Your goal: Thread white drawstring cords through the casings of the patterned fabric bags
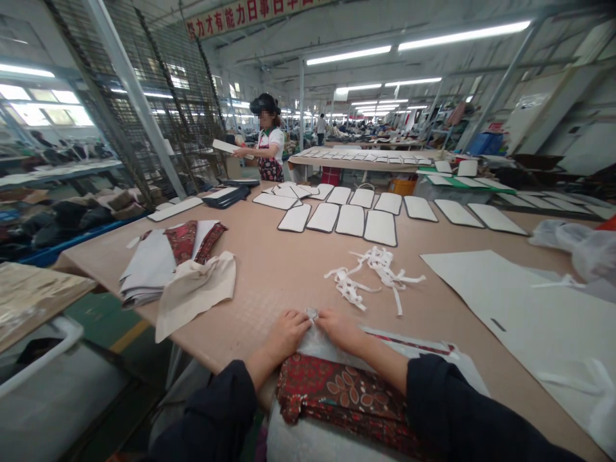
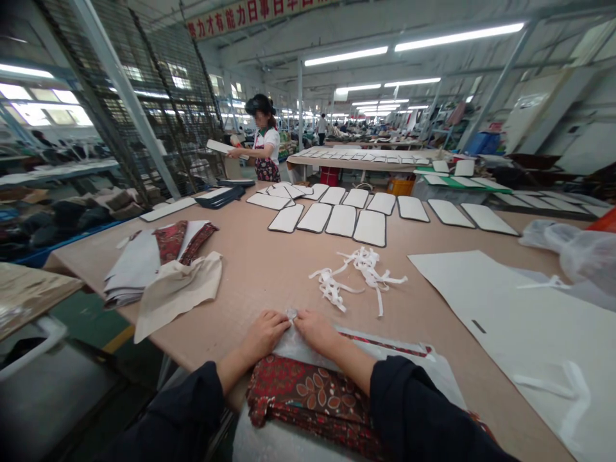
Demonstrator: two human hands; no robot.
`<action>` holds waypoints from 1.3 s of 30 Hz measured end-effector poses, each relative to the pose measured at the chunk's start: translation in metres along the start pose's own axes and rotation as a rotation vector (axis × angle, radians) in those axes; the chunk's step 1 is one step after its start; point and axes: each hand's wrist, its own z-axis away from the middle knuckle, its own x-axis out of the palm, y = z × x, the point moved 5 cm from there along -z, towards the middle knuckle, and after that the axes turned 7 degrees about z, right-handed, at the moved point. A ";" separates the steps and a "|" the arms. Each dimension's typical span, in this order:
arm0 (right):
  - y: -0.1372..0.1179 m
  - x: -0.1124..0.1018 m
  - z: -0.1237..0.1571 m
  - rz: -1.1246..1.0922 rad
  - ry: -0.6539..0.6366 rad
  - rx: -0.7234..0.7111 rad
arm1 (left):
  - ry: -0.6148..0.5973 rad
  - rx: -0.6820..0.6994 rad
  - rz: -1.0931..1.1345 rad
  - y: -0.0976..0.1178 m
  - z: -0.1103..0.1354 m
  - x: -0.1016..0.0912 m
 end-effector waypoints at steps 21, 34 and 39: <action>0.025 0.005 -0.004 -0.142 -0.079 0.397 | 0.140 -0.043 0.084 -0.011 0.005 0.006; 0.029 0.001 0.005 -0.769 0.076 0.249 | 0.192 -0.457 0.571 -0.021 -0.006 0.003; 0.030 0.011 -0.017 -0.850 0.113 0.255 | 0.162 -0.635 0.548 -0.030 -0.010 0.018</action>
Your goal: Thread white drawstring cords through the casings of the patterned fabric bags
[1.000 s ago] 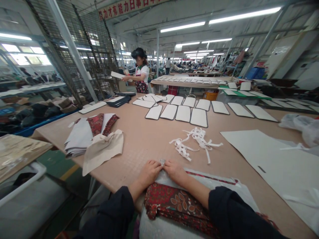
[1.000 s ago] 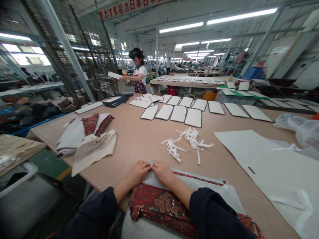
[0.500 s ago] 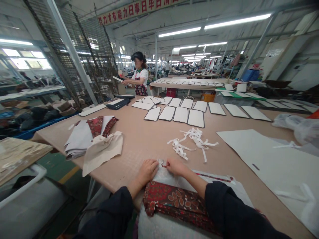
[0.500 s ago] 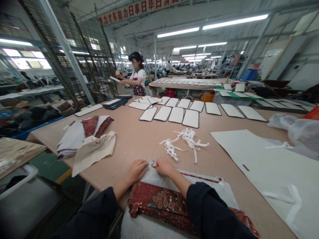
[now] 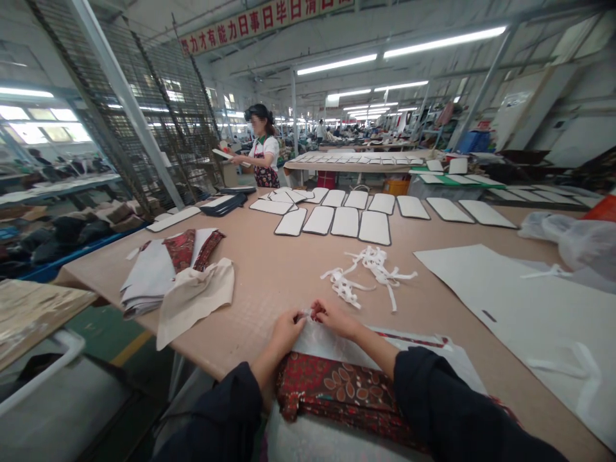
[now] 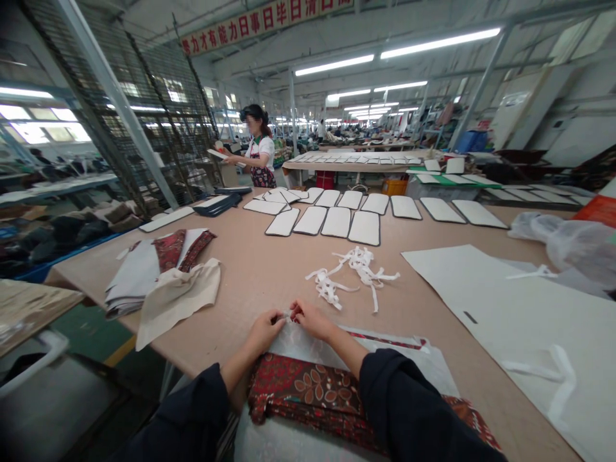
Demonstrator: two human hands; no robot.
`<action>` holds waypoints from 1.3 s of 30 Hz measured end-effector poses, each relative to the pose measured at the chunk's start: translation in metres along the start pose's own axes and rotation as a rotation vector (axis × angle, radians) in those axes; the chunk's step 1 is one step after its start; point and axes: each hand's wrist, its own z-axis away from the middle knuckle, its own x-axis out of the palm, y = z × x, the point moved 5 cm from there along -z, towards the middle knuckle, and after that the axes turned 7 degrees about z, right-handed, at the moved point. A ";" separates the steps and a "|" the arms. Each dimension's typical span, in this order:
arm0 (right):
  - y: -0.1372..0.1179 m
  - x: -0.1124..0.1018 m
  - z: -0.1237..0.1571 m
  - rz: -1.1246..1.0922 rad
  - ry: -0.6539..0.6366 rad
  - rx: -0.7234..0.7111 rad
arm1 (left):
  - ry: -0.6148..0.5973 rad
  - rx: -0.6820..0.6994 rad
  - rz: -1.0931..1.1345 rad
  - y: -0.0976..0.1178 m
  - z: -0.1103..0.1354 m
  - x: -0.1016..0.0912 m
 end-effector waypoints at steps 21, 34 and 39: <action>-0.003 0.005 -0.016 0.415 -0.016 -0.114 | 0.053 0.249 -0.436 0.027 0.013 -0.006; -0.015 -0.002 -0.024 0.542 -0.147 -0.022 | -0.144 0.379 -0.721 0.037 0.018 0.006; -0.011 -0.005 -0.023 0.504 -0.180 -0.098 | -0.133 0.375 -0.699 0.034 0.018 0.006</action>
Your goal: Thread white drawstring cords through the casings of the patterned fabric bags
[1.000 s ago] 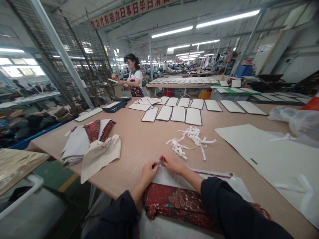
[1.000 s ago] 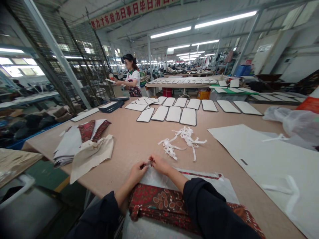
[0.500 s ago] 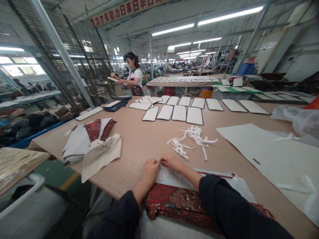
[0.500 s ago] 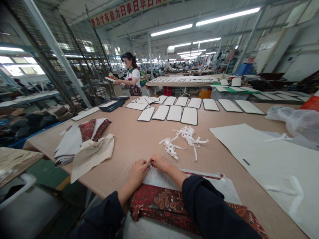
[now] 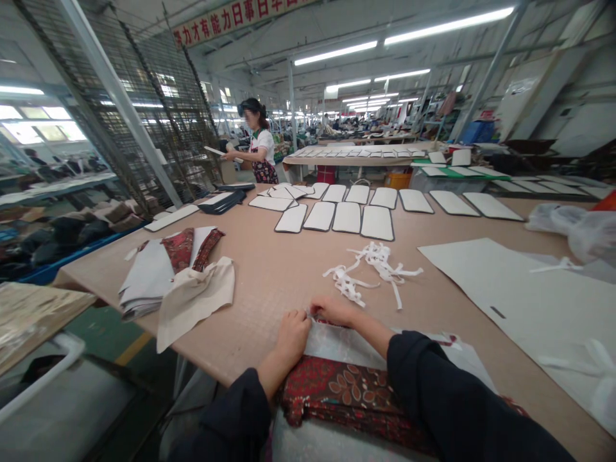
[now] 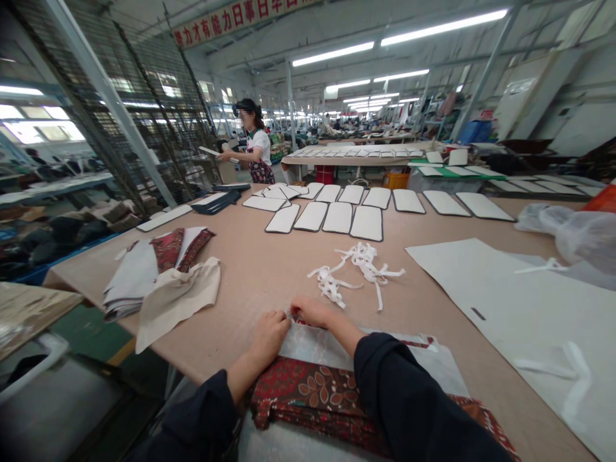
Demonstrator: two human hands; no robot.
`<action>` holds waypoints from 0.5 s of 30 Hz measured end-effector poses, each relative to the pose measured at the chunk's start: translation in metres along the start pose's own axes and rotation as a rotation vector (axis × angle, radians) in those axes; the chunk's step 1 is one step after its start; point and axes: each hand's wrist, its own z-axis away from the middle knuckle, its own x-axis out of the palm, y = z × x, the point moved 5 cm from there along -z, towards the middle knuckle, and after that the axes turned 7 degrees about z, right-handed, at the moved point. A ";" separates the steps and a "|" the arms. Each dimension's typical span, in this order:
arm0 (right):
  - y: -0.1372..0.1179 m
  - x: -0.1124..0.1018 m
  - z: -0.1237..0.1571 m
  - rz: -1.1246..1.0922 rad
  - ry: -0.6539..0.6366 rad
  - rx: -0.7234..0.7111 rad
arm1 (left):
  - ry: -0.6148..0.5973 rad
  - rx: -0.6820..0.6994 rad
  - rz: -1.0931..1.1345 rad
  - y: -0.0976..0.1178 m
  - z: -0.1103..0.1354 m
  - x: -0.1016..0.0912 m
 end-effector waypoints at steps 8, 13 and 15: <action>0.006 0.007 -0.004 -0.051 -0.020 -0.021 | 0.015 0.006 -0.023 0.001 0.001 0.001; 0.000 0.002 -0.002 -0.026 -0.015 0.016 | 0.013 0.002 -0.022 0.002 0.002 0.000; -0.002 0.002 -0.003 -0.016 -0.023 0.032 | 0.006 0.014 -0.031 0.004 0.001 -0.001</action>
